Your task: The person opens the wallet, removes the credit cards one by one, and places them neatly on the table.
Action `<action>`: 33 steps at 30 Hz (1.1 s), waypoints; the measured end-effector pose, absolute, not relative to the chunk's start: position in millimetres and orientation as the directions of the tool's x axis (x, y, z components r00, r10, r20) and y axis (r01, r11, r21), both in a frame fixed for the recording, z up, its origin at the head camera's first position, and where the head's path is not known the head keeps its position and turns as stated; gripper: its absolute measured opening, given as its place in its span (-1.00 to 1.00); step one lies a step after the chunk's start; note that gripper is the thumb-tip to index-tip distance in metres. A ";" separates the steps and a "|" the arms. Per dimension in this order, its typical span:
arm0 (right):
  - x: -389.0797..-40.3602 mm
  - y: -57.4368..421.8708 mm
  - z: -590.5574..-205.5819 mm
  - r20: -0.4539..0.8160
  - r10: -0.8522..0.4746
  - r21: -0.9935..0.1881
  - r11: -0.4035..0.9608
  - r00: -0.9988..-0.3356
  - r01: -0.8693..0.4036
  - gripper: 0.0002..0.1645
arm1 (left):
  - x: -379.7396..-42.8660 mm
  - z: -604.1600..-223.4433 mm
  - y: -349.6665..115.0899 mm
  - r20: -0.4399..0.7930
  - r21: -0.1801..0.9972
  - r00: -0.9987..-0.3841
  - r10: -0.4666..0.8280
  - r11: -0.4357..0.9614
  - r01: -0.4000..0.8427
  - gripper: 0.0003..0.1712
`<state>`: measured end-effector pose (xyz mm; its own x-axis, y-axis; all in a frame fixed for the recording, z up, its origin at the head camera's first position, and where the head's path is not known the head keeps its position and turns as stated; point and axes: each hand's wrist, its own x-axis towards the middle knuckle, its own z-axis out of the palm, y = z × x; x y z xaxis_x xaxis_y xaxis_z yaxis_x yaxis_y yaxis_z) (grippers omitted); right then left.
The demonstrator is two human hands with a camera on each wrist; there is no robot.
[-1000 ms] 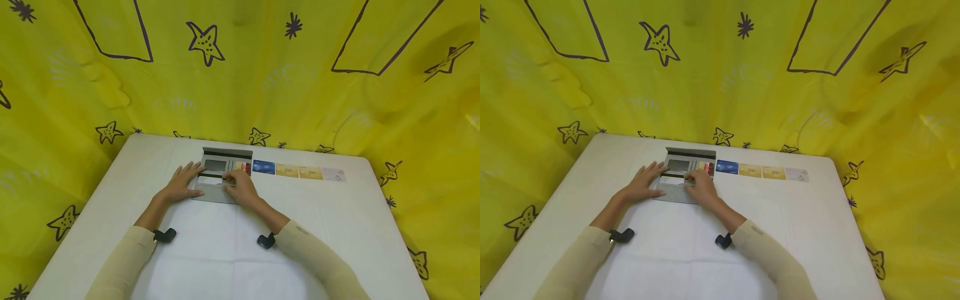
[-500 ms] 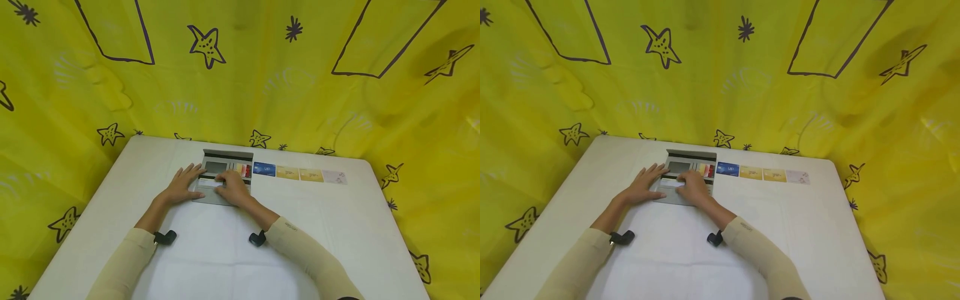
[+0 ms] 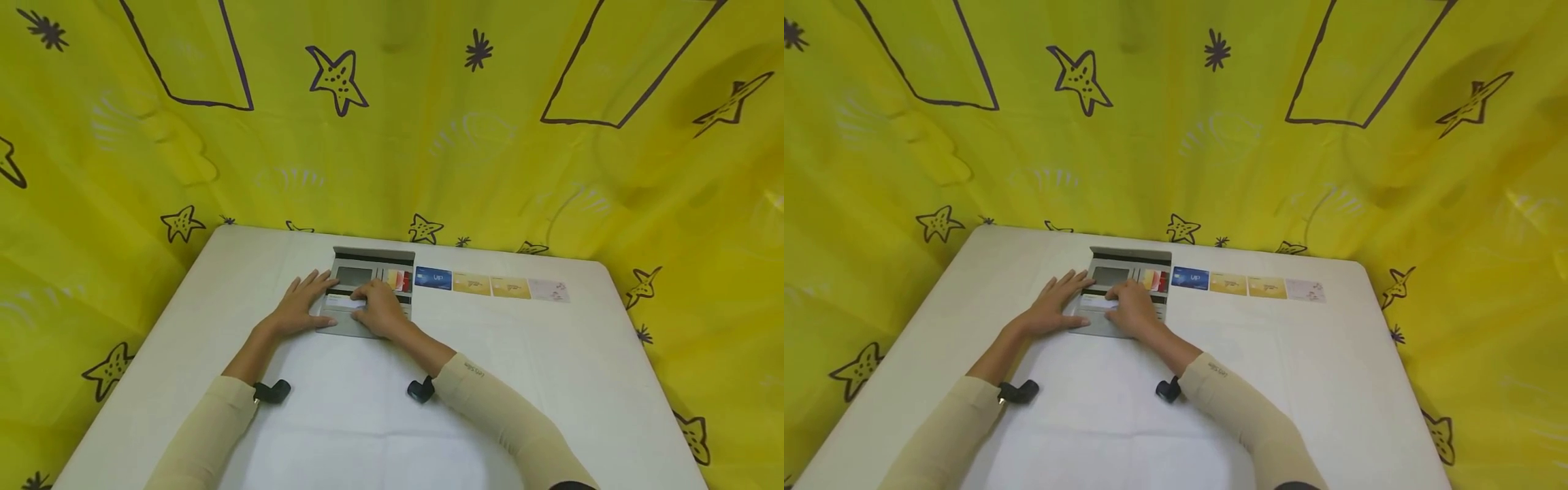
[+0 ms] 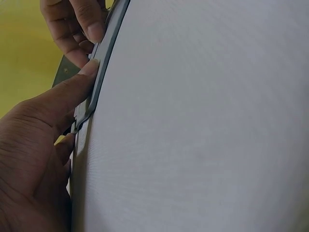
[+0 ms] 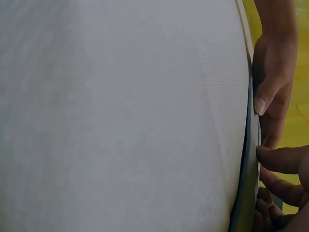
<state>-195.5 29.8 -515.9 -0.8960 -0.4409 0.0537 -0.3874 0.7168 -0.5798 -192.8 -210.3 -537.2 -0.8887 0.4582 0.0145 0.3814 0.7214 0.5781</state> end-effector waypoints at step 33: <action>-208.1 23.6 -515.2 -0.042 -0.339 -0.793 0.584 -0.940 -0.175 -0.90 | -190.3 -535.5 -210.5 0.022 0.594 -0.890 0.455 0.711 0.377 0.00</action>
